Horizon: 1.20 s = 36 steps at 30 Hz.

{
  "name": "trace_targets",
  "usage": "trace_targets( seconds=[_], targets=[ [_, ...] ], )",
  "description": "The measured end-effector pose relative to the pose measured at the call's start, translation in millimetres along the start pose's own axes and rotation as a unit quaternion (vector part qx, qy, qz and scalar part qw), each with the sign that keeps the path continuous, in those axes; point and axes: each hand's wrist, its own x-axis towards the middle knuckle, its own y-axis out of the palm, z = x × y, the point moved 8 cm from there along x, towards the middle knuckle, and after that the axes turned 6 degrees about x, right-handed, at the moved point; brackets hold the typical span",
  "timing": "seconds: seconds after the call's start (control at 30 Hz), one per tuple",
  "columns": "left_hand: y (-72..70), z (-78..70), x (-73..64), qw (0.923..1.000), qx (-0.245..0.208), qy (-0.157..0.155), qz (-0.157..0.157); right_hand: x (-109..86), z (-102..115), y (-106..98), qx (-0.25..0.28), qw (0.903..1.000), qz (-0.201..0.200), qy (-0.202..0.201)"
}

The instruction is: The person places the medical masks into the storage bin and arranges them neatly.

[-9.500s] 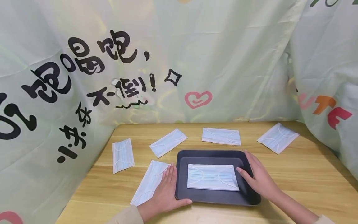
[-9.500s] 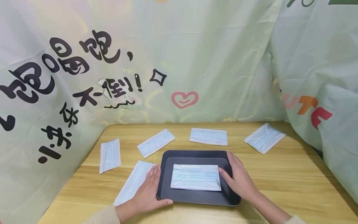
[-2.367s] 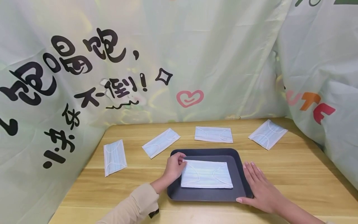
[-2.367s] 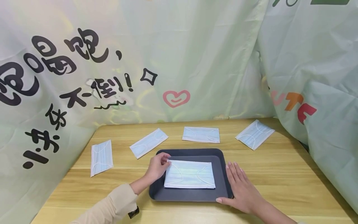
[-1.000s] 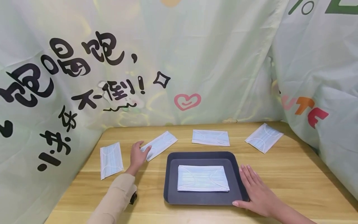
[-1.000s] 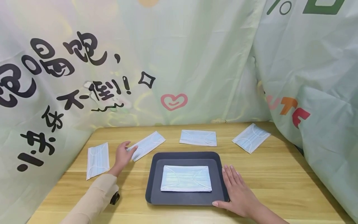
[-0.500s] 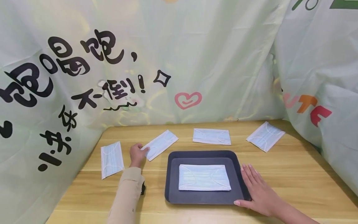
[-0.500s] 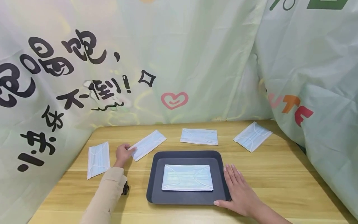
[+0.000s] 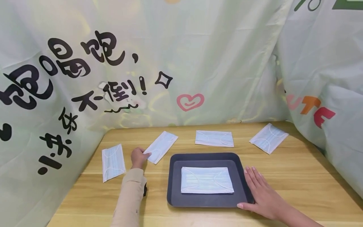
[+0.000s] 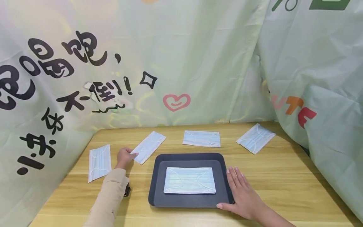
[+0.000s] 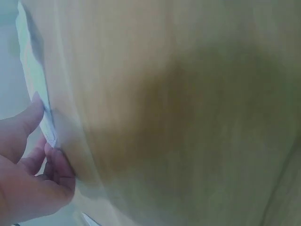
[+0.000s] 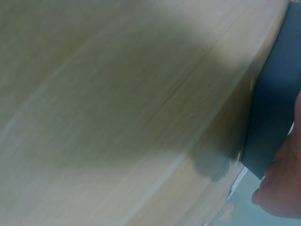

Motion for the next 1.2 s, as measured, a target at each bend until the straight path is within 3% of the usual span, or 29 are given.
trace_targets(
  seconds=[0.13, 0.4, 0.53, 0.73, 0.87, 1.0, 1.2],
  targets=[
    [-3.6, -2.1, -3.4, 0.9992, 0.038, 0.004, 0.012, 0.6, 0.5, 0.4, 0.0, 1.0, 0.002, 0.001],
    [-2.0, 0.4, 3.6, 0.9982, 0.054, 0.004, 0.026, 1.8, 1.1, -1.0, -0.007, 0.9995, -0.022, -0.019],
    [-4.3, -4.5, 4.0, 0.9979, 0.054, 0.028, 0.023, 1.3, 1.6, -2.1, -0.008, 0.9987, -0.038, -0.034],
    [-5.1, -7.7, 0.3, 0.9976, 0.039, 0.055, 0.011, -1.5, 0.4, 1.5, -0.002, 0.9995, -0.023, -0.019],
    [-9.8, -10.8, -4.4, 0.9961, 0.011, 0.082, -0.031, -2.1, 0.8, 2.7, -0.002, 0.9998, -0.016, -0.01],
    [-18.4, -19.7, -14.0, 0.9885, -0.009, 0.124, -0.086, -1.1, 0.6, 2.8, 0.004, 0.9999, -0.009, -0.003],
    [-24.2, -29.4, -24.7, 0.9829, -0.037, 0.148, -0.103, -0.9, -1.5, 2.5, 0.012, 0.9999, -0.004, 0.005]
  ],
)
